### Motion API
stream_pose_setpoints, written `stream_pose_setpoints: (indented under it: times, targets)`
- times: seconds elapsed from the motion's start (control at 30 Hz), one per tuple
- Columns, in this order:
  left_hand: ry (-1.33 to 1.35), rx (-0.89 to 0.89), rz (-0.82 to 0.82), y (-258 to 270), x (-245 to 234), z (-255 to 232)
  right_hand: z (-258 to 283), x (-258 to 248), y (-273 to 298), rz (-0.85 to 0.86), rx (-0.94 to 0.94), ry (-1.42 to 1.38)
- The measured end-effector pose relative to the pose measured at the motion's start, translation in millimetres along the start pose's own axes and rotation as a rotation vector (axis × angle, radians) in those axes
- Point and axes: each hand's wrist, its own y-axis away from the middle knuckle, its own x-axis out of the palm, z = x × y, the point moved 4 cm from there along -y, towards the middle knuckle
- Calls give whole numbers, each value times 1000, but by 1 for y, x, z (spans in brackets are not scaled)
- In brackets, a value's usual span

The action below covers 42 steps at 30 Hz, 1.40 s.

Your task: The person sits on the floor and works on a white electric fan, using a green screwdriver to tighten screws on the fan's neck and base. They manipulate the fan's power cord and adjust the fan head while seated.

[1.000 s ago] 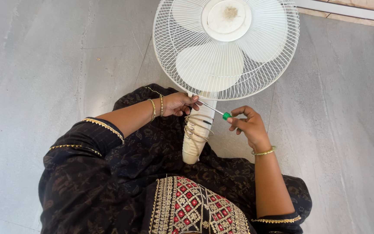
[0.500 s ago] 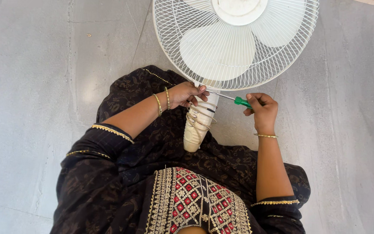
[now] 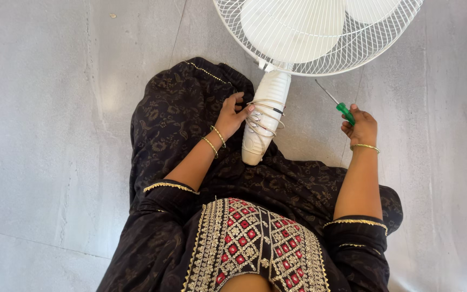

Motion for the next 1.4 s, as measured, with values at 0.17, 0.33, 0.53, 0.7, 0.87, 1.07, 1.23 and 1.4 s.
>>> stream_pose_setpoints:
  times: [0.17,0.33,0.53,0.7,0.87,1.07,1.23,1.4]
  targets:
    - [50,4,227,0,17,-10,-28,25,-16,28,-86,5]
    - [83,27,354,6,23,-22,-44,25,-14,9,-218,336]
    - [-18,67,295,5,17,-29,-37,39,-4,-60,-498,1005]
    - [220,39,430,-6,17,-23,-32,48,6,-130,-478,1124]
    - [76,-6,411,-10,19,-27,-29,52,17,-155,-391,1191]
    - [-125,-56,421,-4,12,-40,-30,53,18,-109,-272,1262]
    - [-175,184,267,-12,-5,-43,-18,37,17,-216,-342,932]
    - [307,308,-36,-24,-35,-56,3,15,18,-212,-298,254]
